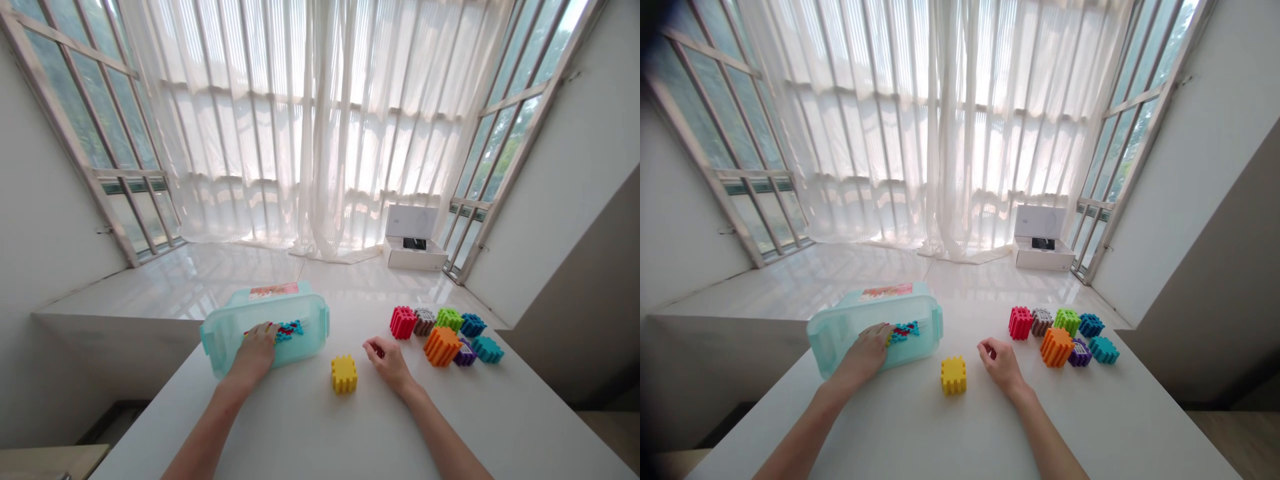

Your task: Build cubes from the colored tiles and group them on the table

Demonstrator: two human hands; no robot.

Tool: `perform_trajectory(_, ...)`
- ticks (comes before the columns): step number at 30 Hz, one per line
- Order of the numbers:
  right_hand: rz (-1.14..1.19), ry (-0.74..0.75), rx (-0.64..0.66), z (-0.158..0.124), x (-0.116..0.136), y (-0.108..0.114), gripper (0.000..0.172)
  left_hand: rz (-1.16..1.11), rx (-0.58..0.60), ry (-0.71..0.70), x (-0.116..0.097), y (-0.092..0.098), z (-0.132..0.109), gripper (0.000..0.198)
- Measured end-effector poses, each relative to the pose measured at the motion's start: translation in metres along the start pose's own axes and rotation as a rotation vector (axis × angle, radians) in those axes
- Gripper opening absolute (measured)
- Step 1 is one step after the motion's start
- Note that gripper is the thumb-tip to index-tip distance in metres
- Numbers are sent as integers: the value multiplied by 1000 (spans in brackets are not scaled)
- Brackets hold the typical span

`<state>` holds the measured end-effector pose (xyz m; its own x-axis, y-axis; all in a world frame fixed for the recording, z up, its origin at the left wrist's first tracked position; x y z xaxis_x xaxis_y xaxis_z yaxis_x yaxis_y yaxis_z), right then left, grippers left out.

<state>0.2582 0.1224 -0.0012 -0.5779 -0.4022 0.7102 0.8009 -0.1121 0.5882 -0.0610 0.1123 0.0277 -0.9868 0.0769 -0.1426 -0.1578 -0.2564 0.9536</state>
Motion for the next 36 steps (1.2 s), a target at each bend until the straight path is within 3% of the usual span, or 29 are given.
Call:
perform_trajectory(5,-9,27,25,-3,7,-1,30,-40,45,-6,-3,6,-1,38)
perform_trajectory(10,-33,47,28,-3,13,0,31,-102,81,5,0,3,-1,39)
perform_trajectory(16,-48,63,10,-4,14,4,31,-65,55,6,-5,10,-2,41)
perform_trajectory(19,-55,68,-9,-4,18,9,32,-78,-16,-9,-12,21,-2,42)
perform_trajectory(23,-19,76,-45,-6,28,19,31,-311,-144,-193,-37,38,-7,42)
perform_trajectory(27,48,123,-31,-11,45,19,28,-509,-175,-396,-72,47,-21,45)
perform_trajectory(31,117,183,63,-20,63,6,28,-605,-197,-454,-98,49,-32,52)
perform_trajectory(36,149,254,107,-29,78,-6,31,-680,-140,-529,-121,43,-41,56)
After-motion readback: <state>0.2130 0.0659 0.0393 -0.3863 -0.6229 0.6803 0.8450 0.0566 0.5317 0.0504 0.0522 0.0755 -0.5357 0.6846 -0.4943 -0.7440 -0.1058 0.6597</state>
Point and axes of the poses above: each hand's wrist, its own z-axis towards the middle knuckle, its own y-axis out of the back of the hand, x = y × z, the point moved 9 cm from there along z, towards the middle knuckle, and after that the axes turned 2 degrees about -y, right-handed, at the moved point
